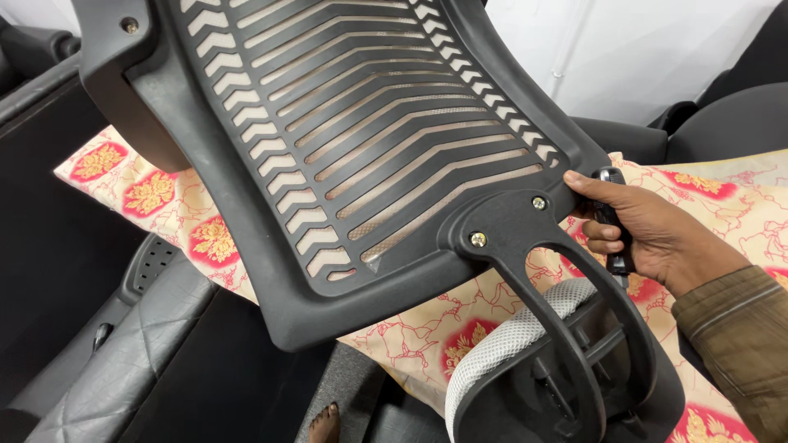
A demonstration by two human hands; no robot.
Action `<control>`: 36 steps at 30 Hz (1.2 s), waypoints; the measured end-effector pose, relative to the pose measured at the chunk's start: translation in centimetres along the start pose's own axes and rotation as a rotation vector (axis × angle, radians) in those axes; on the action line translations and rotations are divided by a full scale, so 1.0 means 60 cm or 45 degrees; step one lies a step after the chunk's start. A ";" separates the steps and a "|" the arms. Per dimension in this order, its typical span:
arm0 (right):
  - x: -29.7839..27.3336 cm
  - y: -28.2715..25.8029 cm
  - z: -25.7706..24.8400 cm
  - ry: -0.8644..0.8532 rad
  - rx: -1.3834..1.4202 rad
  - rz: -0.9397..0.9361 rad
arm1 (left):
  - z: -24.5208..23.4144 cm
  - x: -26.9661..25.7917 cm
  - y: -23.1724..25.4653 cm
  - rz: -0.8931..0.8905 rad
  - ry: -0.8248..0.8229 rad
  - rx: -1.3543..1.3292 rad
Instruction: The person uses a screwdriver to tighten screws on the underside of a black plastic chair back, securing it to the chair's frame. The person works methodically, tightening each screw in sequence.
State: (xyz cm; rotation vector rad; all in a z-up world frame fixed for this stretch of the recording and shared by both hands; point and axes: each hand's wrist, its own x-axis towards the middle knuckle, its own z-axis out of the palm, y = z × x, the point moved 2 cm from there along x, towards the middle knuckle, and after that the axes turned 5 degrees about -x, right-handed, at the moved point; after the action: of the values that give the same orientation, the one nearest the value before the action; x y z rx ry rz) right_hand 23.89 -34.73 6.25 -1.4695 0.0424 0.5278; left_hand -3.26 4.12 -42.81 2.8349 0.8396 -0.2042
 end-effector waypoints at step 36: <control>-0.235 -0.075 0.054 0.191 -0.428 -1.509 | -0.715 -0.202 0.508 -0.167 -0.407 -3.050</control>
State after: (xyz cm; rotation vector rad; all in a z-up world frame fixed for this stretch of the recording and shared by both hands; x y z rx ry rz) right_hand 12.11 -36.07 15.65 -1.5691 -0.7863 -0.5656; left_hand 6.88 -18.46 5.19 0.4709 0.4086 0.2341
